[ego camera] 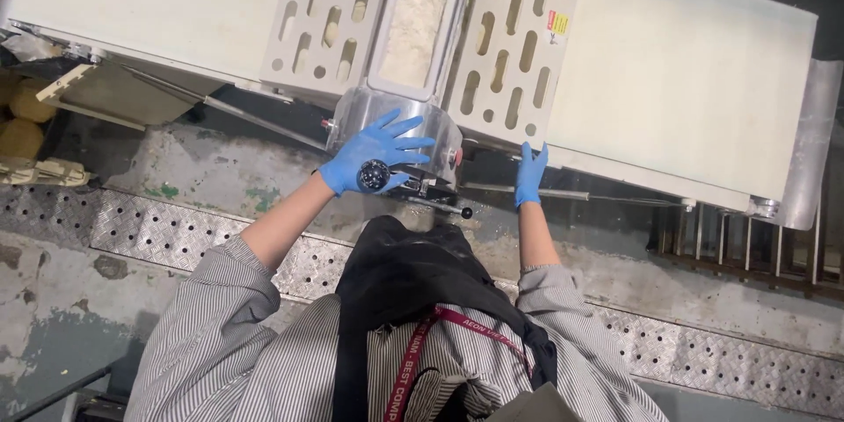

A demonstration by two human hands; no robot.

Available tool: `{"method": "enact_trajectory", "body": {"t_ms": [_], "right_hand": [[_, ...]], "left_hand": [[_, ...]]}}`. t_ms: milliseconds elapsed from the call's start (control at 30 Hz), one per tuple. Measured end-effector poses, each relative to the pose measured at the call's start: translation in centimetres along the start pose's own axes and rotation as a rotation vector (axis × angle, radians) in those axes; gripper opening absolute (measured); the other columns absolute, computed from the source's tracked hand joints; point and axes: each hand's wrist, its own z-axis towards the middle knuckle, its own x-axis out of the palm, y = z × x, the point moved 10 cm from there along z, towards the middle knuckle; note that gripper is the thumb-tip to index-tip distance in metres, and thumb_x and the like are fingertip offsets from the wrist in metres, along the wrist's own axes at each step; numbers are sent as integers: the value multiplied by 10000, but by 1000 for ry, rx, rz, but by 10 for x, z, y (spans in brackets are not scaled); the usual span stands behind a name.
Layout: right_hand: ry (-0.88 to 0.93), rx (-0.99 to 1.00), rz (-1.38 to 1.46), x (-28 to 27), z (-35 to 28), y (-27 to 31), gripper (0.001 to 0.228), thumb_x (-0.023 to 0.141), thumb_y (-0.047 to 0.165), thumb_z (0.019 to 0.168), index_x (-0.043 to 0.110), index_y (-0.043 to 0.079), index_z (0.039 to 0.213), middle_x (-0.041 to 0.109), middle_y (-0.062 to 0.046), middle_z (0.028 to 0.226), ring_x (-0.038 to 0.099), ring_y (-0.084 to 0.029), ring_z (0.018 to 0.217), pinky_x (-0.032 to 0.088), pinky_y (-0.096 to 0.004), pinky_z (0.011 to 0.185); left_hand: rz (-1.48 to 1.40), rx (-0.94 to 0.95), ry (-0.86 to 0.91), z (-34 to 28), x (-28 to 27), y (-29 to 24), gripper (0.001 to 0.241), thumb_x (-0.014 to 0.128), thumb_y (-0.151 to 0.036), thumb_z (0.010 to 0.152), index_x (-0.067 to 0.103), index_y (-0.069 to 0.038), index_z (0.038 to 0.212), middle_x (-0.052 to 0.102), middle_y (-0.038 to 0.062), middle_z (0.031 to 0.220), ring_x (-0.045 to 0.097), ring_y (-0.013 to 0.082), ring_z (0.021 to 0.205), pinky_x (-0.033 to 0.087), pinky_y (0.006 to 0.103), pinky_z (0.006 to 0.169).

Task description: Operating a commercial dough sheeter to flatten and fold a piece of dough in a bakery kitchen.

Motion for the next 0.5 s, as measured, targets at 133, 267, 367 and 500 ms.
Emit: {"method": "enact_trajectory", "body": {"t_ms": [133,267,367,500], "right_hand": [[74,-162,-200,29,-52,-49,494,608,299,1027,482,-4,1395,629,-164,1281,618,-284,1114,491,-398,969],[809,438,-719,103,-163,-64,599,503,554,971,780,35,1082,783,-149,952,710,-366,868,558,-507,813],[751,99,-1008,108,-156,-60,629,585,601,948,779,7,1022,733,-264,1010,708,-422,992,543,-473,894],[779,96,-941,109,-167,-43,559,568,574,899,784,85,1063,740,-245,1041,708,-412,1018,535,-467,899]], "left_hand": [[14,-17,13,0,2,4,468,645,-369,854,692,-254,1305,508,-22,1566,387,314,1497,193,564,1278],[63,-29,53,1,4,3,509,653,-335,809,693,-260,1311,506,-16,1569,383,316,1494,186,565,1271],[41,-25,27,-1,5,4,510,647,-331,814,691,-264,1317,510,-23,1574,381,311,1507,186,556,1287],[20,-24,37,1,4,4,471,662,-374,831,698,-255,1285,507,-8,1551,369,327,1491,182,563,1264]]}}
